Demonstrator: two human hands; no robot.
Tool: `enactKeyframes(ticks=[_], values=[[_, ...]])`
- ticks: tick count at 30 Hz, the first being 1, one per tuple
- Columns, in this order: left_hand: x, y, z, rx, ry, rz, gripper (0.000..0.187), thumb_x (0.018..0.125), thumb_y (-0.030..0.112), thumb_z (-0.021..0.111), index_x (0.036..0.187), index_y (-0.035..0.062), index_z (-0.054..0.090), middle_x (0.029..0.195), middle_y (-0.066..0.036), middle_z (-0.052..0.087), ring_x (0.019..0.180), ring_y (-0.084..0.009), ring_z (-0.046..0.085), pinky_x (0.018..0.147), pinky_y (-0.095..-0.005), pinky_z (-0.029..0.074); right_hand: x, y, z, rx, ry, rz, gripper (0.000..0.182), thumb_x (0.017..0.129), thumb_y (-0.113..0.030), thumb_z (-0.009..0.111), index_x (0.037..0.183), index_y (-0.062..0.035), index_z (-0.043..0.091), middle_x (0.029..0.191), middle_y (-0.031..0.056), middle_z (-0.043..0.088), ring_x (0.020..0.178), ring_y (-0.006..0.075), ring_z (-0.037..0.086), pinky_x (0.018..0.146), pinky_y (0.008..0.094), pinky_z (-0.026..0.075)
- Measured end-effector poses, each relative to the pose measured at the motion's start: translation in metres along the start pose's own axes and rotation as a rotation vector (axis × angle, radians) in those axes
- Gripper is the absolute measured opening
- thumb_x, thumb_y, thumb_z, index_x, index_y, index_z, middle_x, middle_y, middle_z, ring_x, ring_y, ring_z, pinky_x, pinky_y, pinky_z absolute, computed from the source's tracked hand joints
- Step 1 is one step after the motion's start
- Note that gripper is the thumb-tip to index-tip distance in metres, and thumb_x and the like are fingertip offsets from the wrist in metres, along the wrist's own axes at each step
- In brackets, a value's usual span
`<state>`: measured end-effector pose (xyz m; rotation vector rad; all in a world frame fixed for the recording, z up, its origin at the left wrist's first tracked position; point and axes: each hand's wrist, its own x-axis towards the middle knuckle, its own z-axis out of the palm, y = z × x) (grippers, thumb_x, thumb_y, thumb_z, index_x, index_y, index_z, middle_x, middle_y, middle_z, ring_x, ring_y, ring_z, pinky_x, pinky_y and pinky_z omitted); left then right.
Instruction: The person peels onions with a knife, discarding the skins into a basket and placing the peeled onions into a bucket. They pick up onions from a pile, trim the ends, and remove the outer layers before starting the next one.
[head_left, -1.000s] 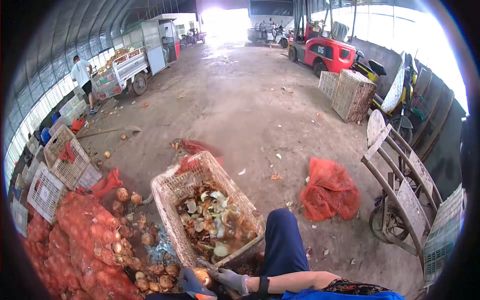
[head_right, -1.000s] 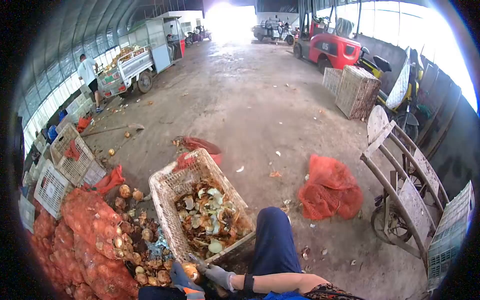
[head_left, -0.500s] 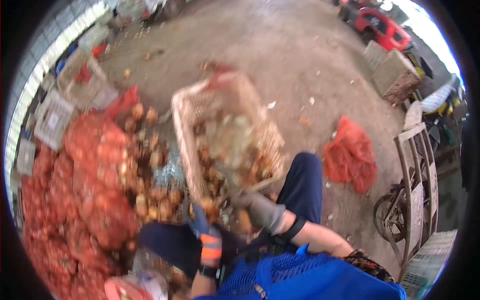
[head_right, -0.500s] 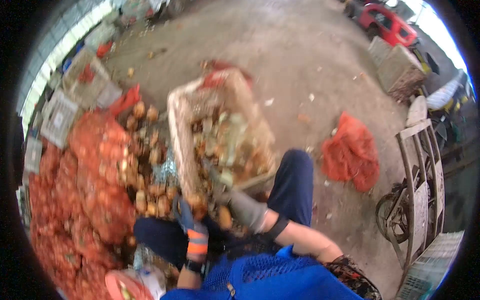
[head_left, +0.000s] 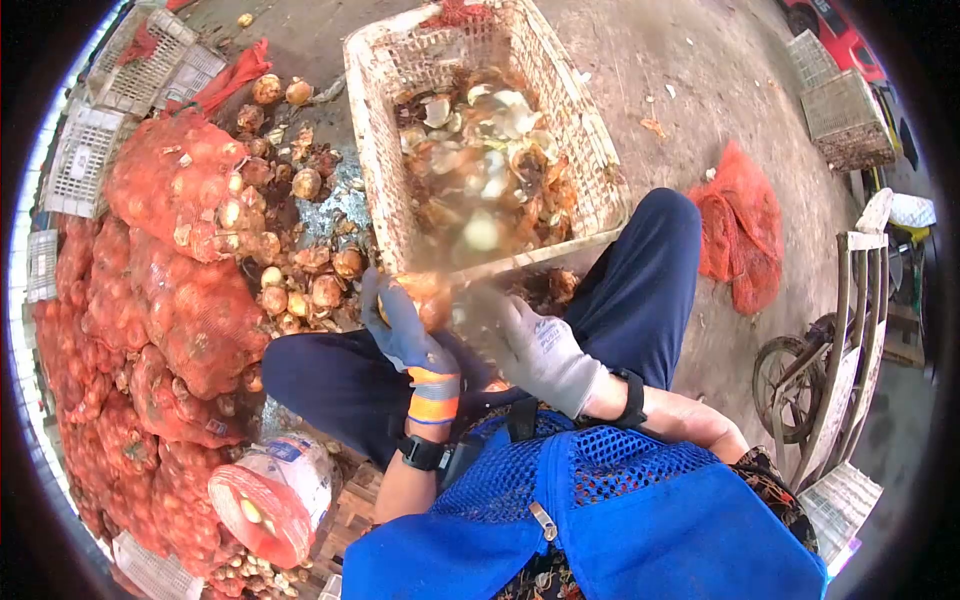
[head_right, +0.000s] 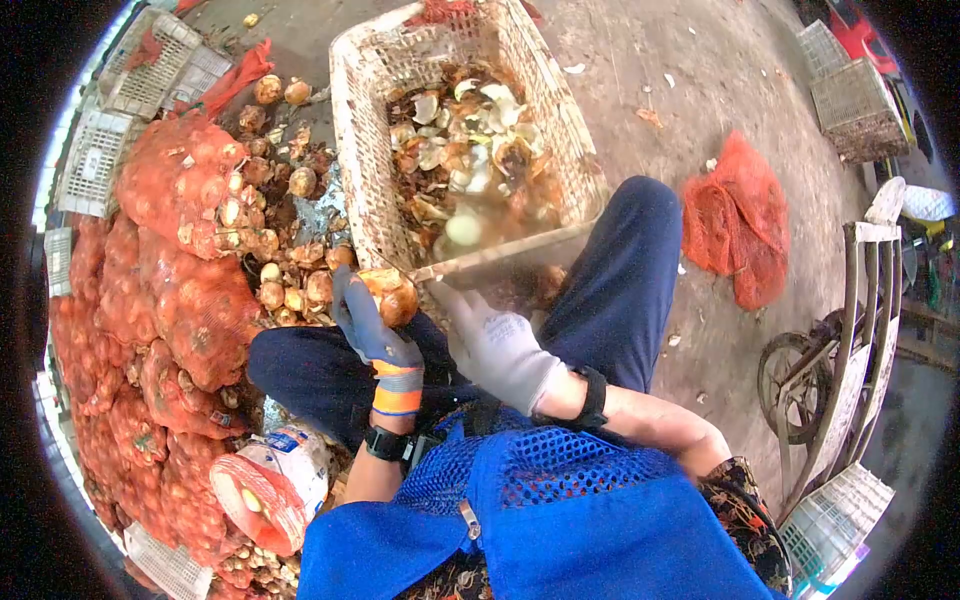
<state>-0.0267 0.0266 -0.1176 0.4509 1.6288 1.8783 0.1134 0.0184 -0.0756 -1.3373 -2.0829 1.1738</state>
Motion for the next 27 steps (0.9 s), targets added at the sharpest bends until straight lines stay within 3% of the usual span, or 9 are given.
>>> enactKeyframes(ticks=[1, 6, 9, 13, 16, 18, 25, 27], values=[[0.000, -0.001, 0.003, 0.001, 0.024, -0.021, 0.043, 0.093, 0.023, 0.052, 0.126, -0.0033, 0.046, 0.127, -0.013, 0.049, 0.116, -0.0211, 0.047, 0.100, -0.0344, 0.036, -0.001, -0.001, 0.002, -0.067, -0.032, 0.075, 0.056, 0.079, -0.006, 0.055, 0.132, -0.0086, 0.038, 0.108, 0.0235, 0.055, 0.093, 0.0411, 0.057, 0.075, 0.0470, 0.048], [-0.002, -0.003, 0.006, -0.042, 0.039, -0.074, 0.044, 0.090, 0.022, 0.058, 0.125, -0.0009, 0.045, 0.122, -0.011, 0.050, 0.110, -0.0188, 0.049, 0.098, -0.0338, 0.038, -0.005, 0.004, 0.002, -0.078, -0.039, 0.067, 0.056, 0.080, -0.008, 0.055, 0.133, -0.0102, 0.038, 0.108, 0.0232, 0.056, 0.087, 0.0410, 0.060, 0.072, 0.0474, 0.049], [0.000, -0.007, 0.000, 0.052, -0.009, 0.008, 0.044, 0.090, 0.021, 0.057, 0.126, -0.0007, 0.043, 0.120, -0.010, 0.051, 0.107, -0.0187, 0.050, 0.096, -0.0343, 0.040, -0.005, 0.010, 0.003, -0.142, -0.142, 0.114, 0.051, 0.081, -0.008, 0.054, 0.130, -0.0085, 0.040, 0.108, 0.0223, 0.057, 0.087, 0.0410, 0.060, 0.071, 0.0479, 0.049], [0.000, -0.010, -0.002, 0.071, -0.038, 0.053, 0.043, 0.091, 0.020, 0.056, 0.125, -0.0016, 0.044, 0.116, -0.011, 0.051, 0.105, -0.0190, 0.051, 0.093, -0.0349, 0.043, 0.002, 0.030, 0.012, 0.032, 0.007, 0.141, 0.044, 0.085, -0.010, 0.053, 0.127, -0.0067, 0.042, 0.107, 0.0213, 0.057, 0.088, 0.0404, 0.059, 0.073, 0.0466, 0.048], [0.000, -0.013, -0.006, 0.090, -0.059, 0.093, 0.043, 0.091, 0.021, 0.055, 0.125, -0.0017, 0.043, 0.117, -0.011, 0.051, 0.105, -0.0190, 0.051, 0.094, -0.0347, 0.042, 0.000, 0.025, 0.013, 0.110, 0.144, -0.001, 0.045, 0.084, -0.008, 0.053, 0.128, -0.0061, 0.041, 0.107, 0.0218, 0.056, 0.086, 0.0411, 0.059, 0.071, 0.0463, 0.048], [-0.001, -0.011, -0.005, 0.108, -0.047, 0.082, 0.043, 0.091, 0.022, 0.055, 0.124, -0.0017, 0.044, 0.117, -0.011, 0.051, 0.105, -0.0190, 0.051, 0.095, -0.0343, 0.041, -0.004, 0.008, 0.001, -0.007, 0.018, -0.019, 0.049, 0.081, -0.007, 0.053, 0.129, -0.0053, 0.040, 0.107, 0.0220, 0.056, 0.082, 0.0395, 0.060, 0.067, 0.0452, 0.049], [0.001, -0.011, -0.004, 0.089, -0.044, 0.092, 0.041, 0.091, 0.021, 0.055, 0.123, -0.0015, 0.045, 0.117, -0.011, 0.052, 0.105, -0.0180, 0.050, 0.095, -0.0337, 0.040, -0.007, 0.006, -0.001, -0.109, -0.053, -0.053, 0.056, 0.079, -0.007, 0.054, 0.132, -0.0048, 0.038, 0.104, 0.0219, 0.056, 0.076, 0.0353, 0.062, 0.062, 0.0421, 0.051], [0.007, -0.014, -0.010, 0.113, -0.138, 0.109, 0.040, 0.090, 0.021, 0.056, 0.121, -0.0015, 0.046, 0.116, -0.011, 0.052, 0.105, -0.0182, 0.050, 0.096, -0.0336, 0.040, -0.004, 0.001, -0.005, -0.116, -0.103, 0.008, 0.056, 0.079, -0.008, 0.053, 0.133, -0.0046, 0.038, 0.100, 0.0206, 0.057, 0.074, 0.0357, 0.062, 0.061, 0.0429, 0.050]])
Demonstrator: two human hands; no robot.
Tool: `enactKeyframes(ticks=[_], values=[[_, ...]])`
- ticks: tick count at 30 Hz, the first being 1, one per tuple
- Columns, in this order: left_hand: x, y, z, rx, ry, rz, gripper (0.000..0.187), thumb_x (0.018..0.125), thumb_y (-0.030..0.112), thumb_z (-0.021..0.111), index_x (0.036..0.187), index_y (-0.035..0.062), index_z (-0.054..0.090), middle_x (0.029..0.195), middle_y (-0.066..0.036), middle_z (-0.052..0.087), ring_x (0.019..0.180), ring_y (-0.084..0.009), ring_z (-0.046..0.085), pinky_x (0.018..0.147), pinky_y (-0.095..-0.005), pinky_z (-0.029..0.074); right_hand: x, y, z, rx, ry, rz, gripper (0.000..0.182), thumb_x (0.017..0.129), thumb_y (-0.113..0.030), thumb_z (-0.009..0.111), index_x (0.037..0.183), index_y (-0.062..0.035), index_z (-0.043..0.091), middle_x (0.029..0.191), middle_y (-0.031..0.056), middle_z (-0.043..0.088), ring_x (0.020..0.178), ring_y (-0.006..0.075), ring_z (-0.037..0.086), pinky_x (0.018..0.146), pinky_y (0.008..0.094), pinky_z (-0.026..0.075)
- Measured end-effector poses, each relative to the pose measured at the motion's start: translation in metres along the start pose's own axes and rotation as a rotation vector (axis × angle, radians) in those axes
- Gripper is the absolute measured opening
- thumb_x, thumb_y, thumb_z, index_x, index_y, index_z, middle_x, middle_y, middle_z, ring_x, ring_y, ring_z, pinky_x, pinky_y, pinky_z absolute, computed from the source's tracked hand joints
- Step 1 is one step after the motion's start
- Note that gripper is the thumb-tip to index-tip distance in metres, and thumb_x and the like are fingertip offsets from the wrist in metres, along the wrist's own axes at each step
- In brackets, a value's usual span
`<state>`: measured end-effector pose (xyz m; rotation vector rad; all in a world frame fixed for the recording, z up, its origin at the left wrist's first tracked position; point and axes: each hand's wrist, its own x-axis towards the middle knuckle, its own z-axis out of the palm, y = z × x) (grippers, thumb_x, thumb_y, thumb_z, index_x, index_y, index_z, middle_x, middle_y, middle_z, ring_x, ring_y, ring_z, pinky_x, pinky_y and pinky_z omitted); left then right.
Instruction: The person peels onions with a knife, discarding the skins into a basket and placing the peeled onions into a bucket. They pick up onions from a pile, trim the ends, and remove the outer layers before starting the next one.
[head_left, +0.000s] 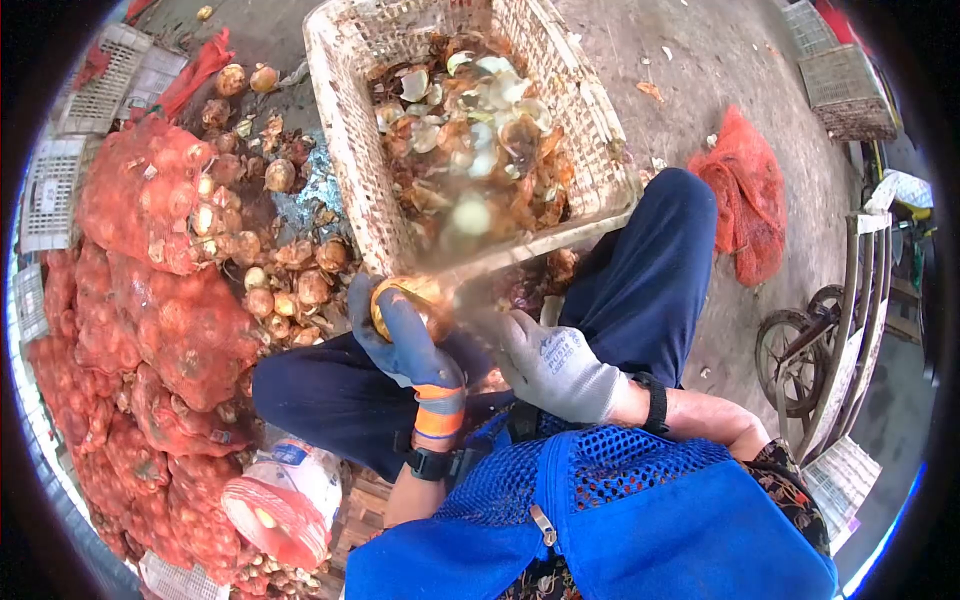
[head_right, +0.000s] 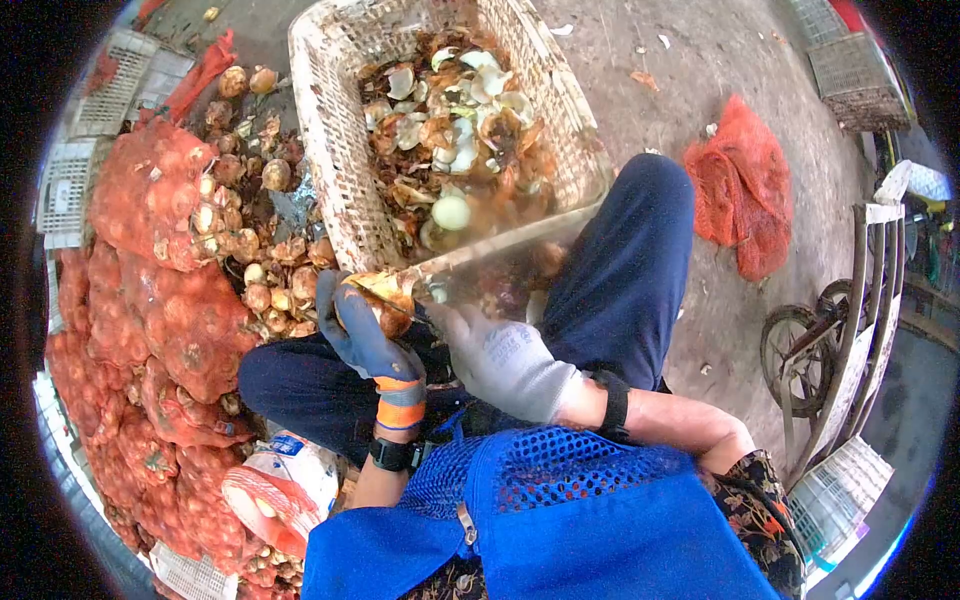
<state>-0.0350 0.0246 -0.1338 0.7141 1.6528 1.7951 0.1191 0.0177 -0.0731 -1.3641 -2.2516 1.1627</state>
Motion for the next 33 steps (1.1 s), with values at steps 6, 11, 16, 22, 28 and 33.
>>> enactKeyframes(ticks=[6, 11, 16, 22, 28, 33], values=[[-0.003, 0.001, 0.013, 0.159, 0.117, 0.061, 0.030, 0.088, 0.020, 0.056, 0.109, -0.0011, 0.051, 0.106, -0.008, 0.052, 0.097, -0.0157, 0.049, 0.089, -0.0312, 0.041, 0.023, 0.014, 0.021, -0.106, -0.051, -0.025, 0.050, 0.079, -0.010, 0.053, 0.127, -0.0036, 0.040, 0.094, 0.0204, 0.060, 0.074, 0.0368, 0.062, 0.062, 0.0445, 0.050], [0.000, 0.004, 0.011, -0.010, 0.118, -0.059, 0.040, 0.084, 0.015, 0.059, 0.118, -0.0017, 0.048, 0.116, -0.009, 0.049, 0.104, -0.0178, 0.048, 0.093, -0.0325, 0.039, 0.017, 0.010, 0.013, -0.061, 0.008, -0.023, 0.043, 0.078, -0.008, 0.052, 0.121, -0.0029, 0.042, 0.090, 0.0209, 0.060, 0.072, 0.0375, 0.062, 0.060, 0.0458, 0.049], [-0.004, 0.006, 0.014, -0.017, 0.161, -0.067, 0.041, 0.083, 0.017, 0.059, 0.118, -0.0028, 0.048, 0.115, -0.011, 0.049, 0.103, -0.0190, 0.048, 0.093, -0.0324, 0.039, 0.032, 0.021, 0.024, 0.053, -0.045, -0.066, 0.042, 0.079, -0.009, 0.053, 0.119, -0.0018, 0.042, 0.082, 0.0202, 0.060, 0.072, 0.0385, 0.061, 0.060, 0.0472, 0.048], [0.000, 0.004, 0.013, 0.028, 0.176, -0.029, 0.040, 0.086, 0.022, 0.057, 0.116, -0.0043, 0.050, 0.116, -0.011, 0.051, 0.104, -0.0204, 0.049, 0.094, -0.0337, 0.039, 0.022, 0.009, 0.003, -0.061, -0.156, -0.005, 0.040, 0.080, -0.009, 0.051, 0.119, -0.0020, 0.042, 0.087, 0.0202, 0.060, 0.072, 0.0363, 0.063, 0.059, 0.0458, 0.049], [0.004, 0.018, 0.009, 0.253, 0.101, 0.018, 0.042, 0.094, 0.026, 0.046, 0.120, -0.0061, 0.049, 0.124, -0.016, 0.049, 0.111, -0.0235, 0.049, 0.098, -0.0365, 0.038, 0.034, 0.024, 0.042, -0.073, -0.086, -0.061, 0.043, 0.083, -0.009, 0.050, 0.125, -0.0008, 0.039, 0.091, 0.0195, 0.060, 0.072, 0.0360, 0.063, 0.058, 0.0431, 0.051], [0.005, 0.015, 0.005, 0.288, 0.097, 0.015, 0.045, 0.095, 0.029, 0.045, 0.120, -0.0071, 0.050, 0.123, -0.017, 0.049, 0.109, -0.0239, 0.050, 0.095, -0.0369, 0.040, 0.041, 0.017, 0.033, -0.169, -0.188, -0.050, 0.044, 0.083, -0.005, 0.050, 0.124, 0.0011, 0.039, 0.091, 0.0197, 0.059, 0.073, 0.0347, 0.064, 0.060, 0.0418, 0.051]])
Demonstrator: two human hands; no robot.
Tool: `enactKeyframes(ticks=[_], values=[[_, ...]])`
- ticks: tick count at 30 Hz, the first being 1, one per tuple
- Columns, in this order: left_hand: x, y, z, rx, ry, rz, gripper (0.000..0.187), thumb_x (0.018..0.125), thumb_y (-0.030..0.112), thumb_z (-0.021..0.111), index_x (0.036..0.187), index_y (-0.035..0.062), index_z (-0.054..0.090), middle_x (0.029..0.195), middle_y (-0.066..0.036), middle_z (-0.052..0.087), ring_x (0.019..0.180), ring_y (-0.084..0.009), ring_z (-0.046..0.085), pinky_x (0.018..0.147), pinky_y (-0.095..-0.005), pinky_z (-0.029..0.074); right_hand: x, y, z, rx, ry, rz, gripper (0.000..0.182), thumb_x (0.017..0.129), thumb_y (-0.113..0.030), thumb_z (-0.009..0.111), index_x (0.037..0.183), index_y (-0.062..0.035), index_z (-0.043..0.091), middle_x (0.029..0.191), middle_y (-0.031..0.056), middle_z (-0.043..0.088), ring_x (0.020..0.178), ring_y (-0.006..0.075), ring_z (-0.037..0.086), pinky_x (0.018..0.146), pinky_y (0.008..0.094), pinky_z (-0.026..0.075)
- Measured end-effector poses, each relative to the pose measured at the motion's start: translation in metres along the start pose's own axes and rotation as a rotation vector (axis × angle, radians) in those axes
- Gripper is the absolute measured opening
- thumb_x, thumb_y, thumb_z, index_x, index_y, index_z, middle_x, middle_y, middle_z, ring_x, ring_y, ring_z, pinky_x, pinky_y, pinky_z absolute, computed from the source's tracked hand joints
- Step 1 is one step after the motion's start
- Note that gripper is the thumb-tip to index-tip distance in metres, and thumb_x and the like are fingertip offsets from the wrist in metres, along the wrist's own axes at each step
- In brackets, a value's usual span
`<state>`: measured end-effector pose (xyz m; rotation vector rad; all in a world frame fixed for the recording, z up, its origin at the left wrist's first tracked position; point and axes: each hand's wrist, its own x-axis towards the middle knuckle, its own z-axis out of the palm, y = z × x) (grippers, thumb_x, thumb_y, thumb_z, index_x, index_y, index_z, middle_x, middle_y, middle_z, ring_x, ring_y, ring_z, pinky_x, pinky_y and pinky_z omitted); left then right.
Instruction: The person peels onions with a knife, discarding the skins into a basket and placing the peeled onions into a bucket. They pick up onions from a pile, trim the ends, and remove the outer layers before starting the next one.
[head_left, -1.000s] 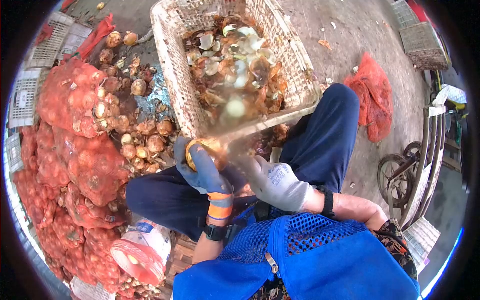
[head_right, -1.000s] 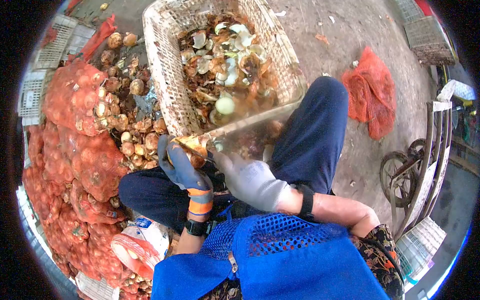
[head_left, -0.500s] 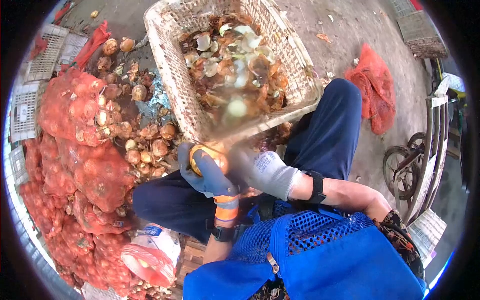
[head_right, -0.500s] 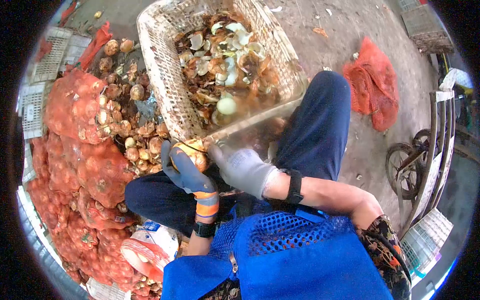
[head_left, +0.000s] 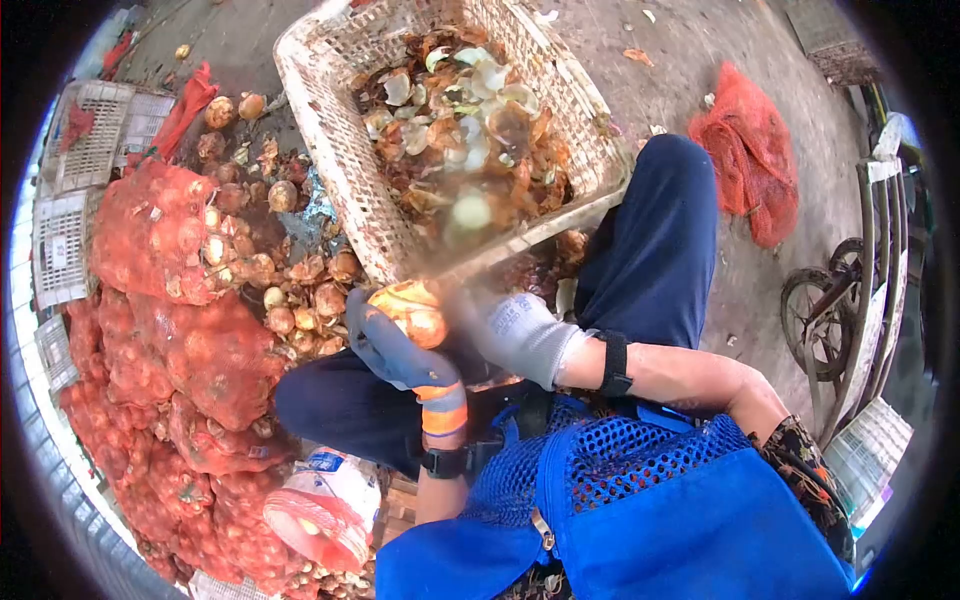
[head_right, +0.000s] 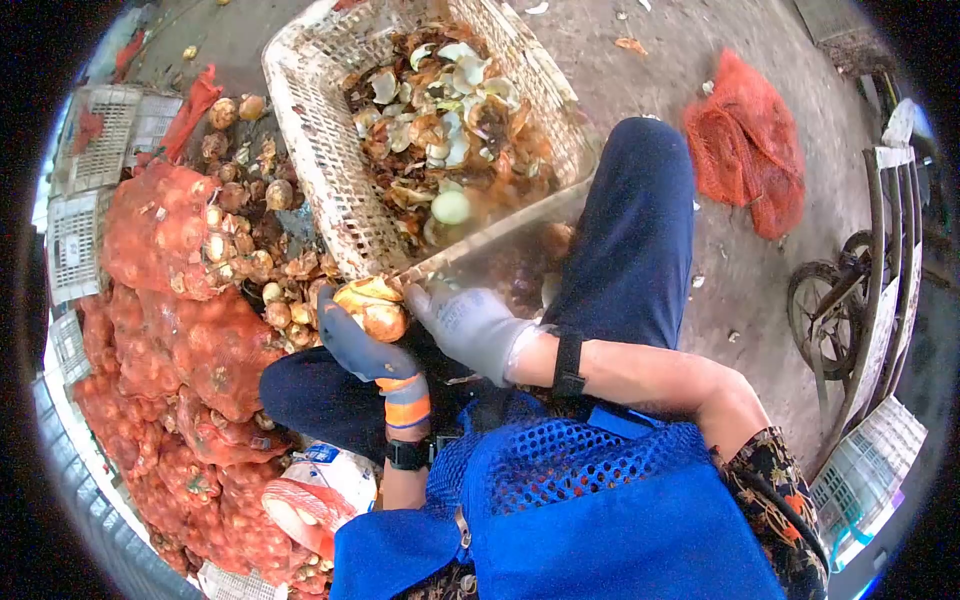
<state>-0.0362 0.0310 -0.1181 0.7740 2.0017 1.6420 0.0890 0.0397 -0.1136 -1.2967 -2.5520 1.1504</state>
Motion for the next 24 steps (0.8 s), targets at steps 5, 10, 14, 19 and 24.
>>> enactKeyframes(ticks=[5, 10, 14, 19, 24], values=[[0.006, -0.002, -0.004, -0.140, -0.044, -0.095, 0.047, 0.096, 0.032, 0.042, 0.120, -0.0073, 0.051, 0.121, -0.017, 0.050, 0.107, -0.0240, 0.050, 0.094, -0.0371, 0.041, -0.022, -0.006, 0.001, -0.020, 0.119, 0.042, 0.043, 0.082, -0.005, 0.051, 0.123, -0.0009, 0.041, 0.091, 0.0191, 0.059, 0.074, 0.0335, 0.064, 0.059, 0.0414, 0.051], [0.010, -0.019, -0.013, -0.085, -0.062, 0.036, 0.047, 0.097, 0.033, 0.040, 0.117, -0.0075, 0.054, 0.118, -0.018, 0.051, 0.107, -0.0250, 0.050, 0.093, -0.0373, 0.042, 0.016, -0.004, 0.025, -0.127, 0.120, 0.116, 0.031, 0.083, -0.006, 0.051, 0.113, -0.0032, 0.045, 0.089, 0.0178, 0.060, 0.071, 0.0303, 0.065, 0.055, 0.0392, 0.052], [0.014, -0.018, -0.017, -0.311, -0.110, -0.069, 0.049, 0.095, 0.038, 0.041, 0.122, -0.0023, 0.050, 0.119, -0.016, 0.052, 0.108, -0.0256, 0.051, 0.092, -0.0382, 0.044, 0.020, 0.020, 0.044, 0.125, 0.205, 0.107, 0.033, 0.084, -0.012, 0.052, 0.113, 0.0006, 0.041, 0.083, 0.0214, 0.061, 0.074, 0.0348, 0.064, 0.061, 0.0438, 0.050], [0.016, -0.017, -0.034, -0.724, -0.064, -0.458, 0.043, 0.096, 0.040, 0.038, 0.119, 0.0075, 0.053, 0.121, -0.009, 0.054, 0.110, -0.0254, 0.053, 0.095, -0.0403, 0.043, 0.068, 0.066, 0.121, 0.516, 0.466, -0.019, 0.043, 0.085, -0.026, 0.058, 0.112, 0.0012, 0.039, 0.083, 0.0252, 0.061, 0.073, 0.0374, 0.062, 0.065, 0.0457, 0.049], [0.012, 0.003, -0.049, -0.948, -0.269, -0.543, 0.060, 0.091, 0.054, 0.038, 0.124, 0.0045, 0.051, 0.121, -0.012, 0.056, 0.107, -0.0268, 0.055, 0.093, -0.0418, 0.044, 0.007, -0.030, -0.012, 1.481, 0.094, 0.280, 0.045, 0.090, -0.041, 0.056, 0.111, -0.0041, 0.042, 0.075, 0.0085, 0.057, 0.056, 0.0154, 0.057, 0.048, 0.0276, 0.047]])
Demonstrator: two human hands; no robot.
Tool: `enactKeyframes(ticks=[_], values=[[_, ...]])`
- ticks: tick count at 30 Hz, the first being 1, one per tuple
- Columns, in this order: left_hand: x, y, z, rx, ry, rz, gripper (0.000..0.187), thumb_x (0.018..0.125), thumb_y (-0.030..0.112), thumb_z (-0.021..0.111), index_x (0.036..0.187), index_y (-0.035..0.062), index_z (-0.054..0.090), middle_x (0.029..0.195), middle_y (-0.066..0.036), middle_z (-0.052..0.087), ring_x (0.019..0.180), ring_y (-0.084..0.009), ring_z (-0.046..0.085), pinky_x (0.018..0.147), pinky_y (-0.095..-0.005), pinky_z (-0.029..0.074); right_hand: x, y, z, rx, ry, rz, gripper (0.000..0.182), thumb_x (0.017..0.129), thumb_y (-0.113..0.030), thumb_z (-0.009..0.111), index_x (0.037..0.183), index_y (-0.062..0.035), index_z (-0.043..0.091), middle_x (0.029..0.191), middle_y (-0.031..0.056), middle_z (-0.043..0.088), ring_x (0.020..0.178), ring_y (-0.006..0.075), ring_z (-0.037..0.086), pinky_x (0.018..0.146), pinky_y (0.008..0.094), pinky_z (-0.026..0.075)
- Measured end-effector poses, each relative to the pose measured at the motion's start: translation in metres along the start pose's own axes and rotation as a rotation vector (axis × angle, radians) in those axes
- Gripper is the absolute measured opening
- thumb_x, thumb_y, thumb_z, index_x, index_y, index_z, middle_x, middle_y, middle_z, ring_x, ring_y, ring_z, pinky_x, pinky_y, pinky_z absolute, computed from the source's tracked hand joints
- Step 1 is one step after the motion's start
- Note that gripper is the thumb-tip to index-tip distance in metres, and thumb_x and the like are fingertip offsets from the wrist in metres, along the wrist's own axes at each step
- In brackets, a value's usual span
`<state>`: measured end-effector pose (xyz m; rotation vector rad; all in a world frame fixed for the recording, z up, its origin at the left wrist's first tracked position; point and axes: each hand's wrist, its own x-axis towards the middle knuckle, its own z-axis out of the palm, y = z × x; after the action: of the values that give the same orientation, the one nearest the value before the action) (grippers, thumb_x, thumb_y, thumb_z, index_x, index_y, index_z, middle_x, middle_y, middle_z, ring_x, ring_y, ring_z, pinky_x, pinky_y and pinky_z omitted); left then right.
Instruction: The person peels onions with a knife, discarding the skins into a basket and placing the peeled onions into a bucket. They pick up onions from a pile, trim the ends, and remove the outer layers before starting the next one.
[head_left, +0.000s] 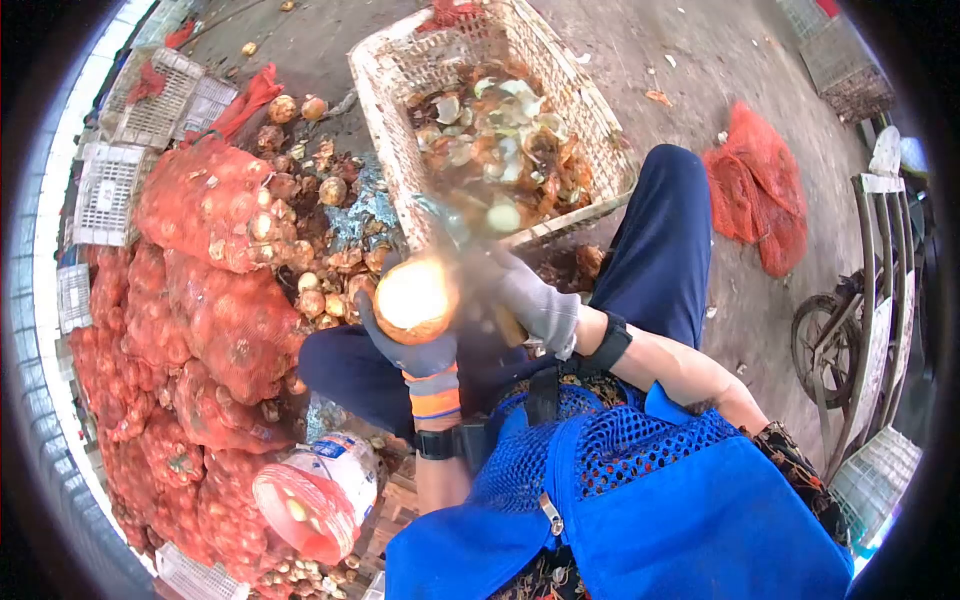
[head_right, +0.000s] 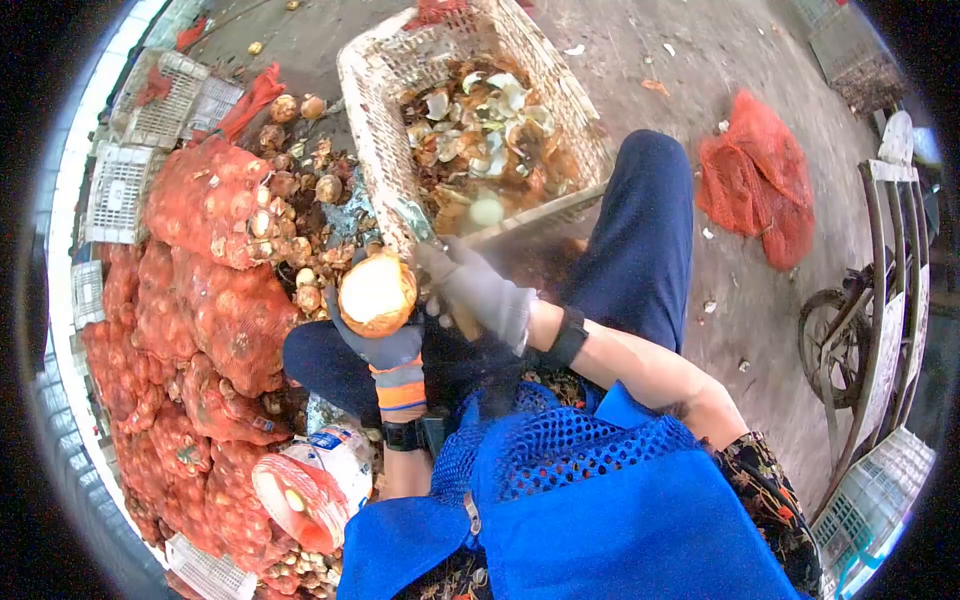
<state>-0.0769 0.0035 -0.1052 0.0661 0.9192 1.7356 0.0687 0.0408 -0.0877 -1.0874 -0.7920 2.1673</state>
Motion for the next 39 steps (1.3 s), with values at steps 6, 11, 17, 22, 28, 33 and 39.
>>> enactKeyframes(ticks=[6, 11, 17, 22, 28, 33, 39], values=[[-0.023, 0.018, 0.057, 0.361, -0.244, 0.349, 0.065, 0.096, 0.052, 0.027, 0.111, -0.0047, 0.055, 0.105, -0.015, 0.059, 0.098, -0.0228, 0.057, 0.087, -0.0349, 0.047, -0.017, -0.011, 0.004, 0.106, -0.174, -0.229, 0.052, 0.090, -0.054, 0.048, 0.106, -0.0050, 0.047, 0.077, 0.0041, 0.057, 0.051, 0.0109, 0.052, 0.044, 0.0223, 0.043], [-0.028, 0.013, 0.070, 0.459, -0.223, 0.582, 0.064, 0.096, 0.052, 0.029, 0.113, -0.0049, 0.052, 0.106, -0.015, 0.058, 0.098, -0.0227, 0.056, 0.088, -0.0346, 0.046, -0.042, -0.041, 0.013, 0.121, -0.157, -0.195, 0.049, 0.090, -0.055, 0.049, 0.098, -0.0063, 0.052, 0.070, 0.0027, 0.056, 0.051, 0.0104, 0.052, 0.043, 0.0221, 0.042], [-0.039, -0.005, 0.064, 0.577, -0.214, 0.601, 0.061, 0.085, 0.041, 0.056, 0.125, -0.0031, 0.045, 0.117, -0.015, 0.053, 0.107, -0.0252, 0.052, 0.096, -0.0353, 0.041, -0.049, -0.042, 0.009, 0.059, -0.112, -0.085, 0.041, 0.093, -0.048, 0.045, 0.092, -0.0084, 0.054, 0.062, 0.0017, 0.055, 0.046, 0.0117, 0.051, 0.038, 0.0237, 0.037], [-0.025, -0.011, 0.021, 0.825, -0.082, 0.416, 0.062, 0.081, 0.026, 0.063, 0.132, -0.0003, 0.040, 0.121, -0.014, 0.051, 0.110, -0.0246, 0.050, 0.096, -0.0373, 0.040, -0.027, -0.003, -0.020, -0.205, -0.111, -0.090, 0.039, 0.091, -0.033, 0.053, 0.116, -0.0034, 0.046, 0.069, 0.0009, 0.052, 0.051, 0.0092, 0.049, 0.044, 0.0254, 0.041], [-0.004, -0.029, -0.033, 0.416, -0.410, -0.072, 0.035, 0.099, 0.024, 0.040, 0.124, 0.0011, 0.047, 0.116, -0.011, 0.055, 0.104, -0.0186, 0.055, 0.090, -0.0334, 0.047, -0.016, -0.004, -0.040, -0.459, -0.141, -0.196, 0.082, 0.073, -0.023, 0.080, 0.134, 0.0006, 0.031, 0.111, 0.0124, 0.057, 0.094, 0.0150, 0.056, 0.079, 0.0293, 0.048], [-0.004, -0.038, -0.038, 0.690, -0.431, 0.117, 0.037, 0.095, 0.022, 0.051, 0.124, -0.0002, 0.046, 0.115, -0.011, 0.054, 0.102, -0.0186, 0.055, 0.089, -0.0318, 0.047, 0.005, 0.027, -0.042, -0.241, -0.217, -0.209, 0.091, 0.069, -0.019, 0.083, 0.139, -0.0025, 0.027, 0.120, 0.0116, 0.054, 0.104, 0.0153, 0.053, 0.091, 0.0300, 0.045], [-0.008, -0.052, -0.015, 1.111, 0.053, 0.668, 0.039, 0.088, 0.022, 0.060, 0.115, -0.0045, 0.049, 0.113, -0.012, 0.053, 0.094, -0.0188, 0.056, 0.084, -0.0309, 0.047, 0.002, 0.044, -0.030, -0.370, -0.022, -0.219, 0.093, 0.073, -0.028, 0.075, 0.143, -0.0005, 0.020, 0.115, 0.0164, 0.059, 0.100, 0.0206, 0.057, 0.085, 0.0322, 0.047]])
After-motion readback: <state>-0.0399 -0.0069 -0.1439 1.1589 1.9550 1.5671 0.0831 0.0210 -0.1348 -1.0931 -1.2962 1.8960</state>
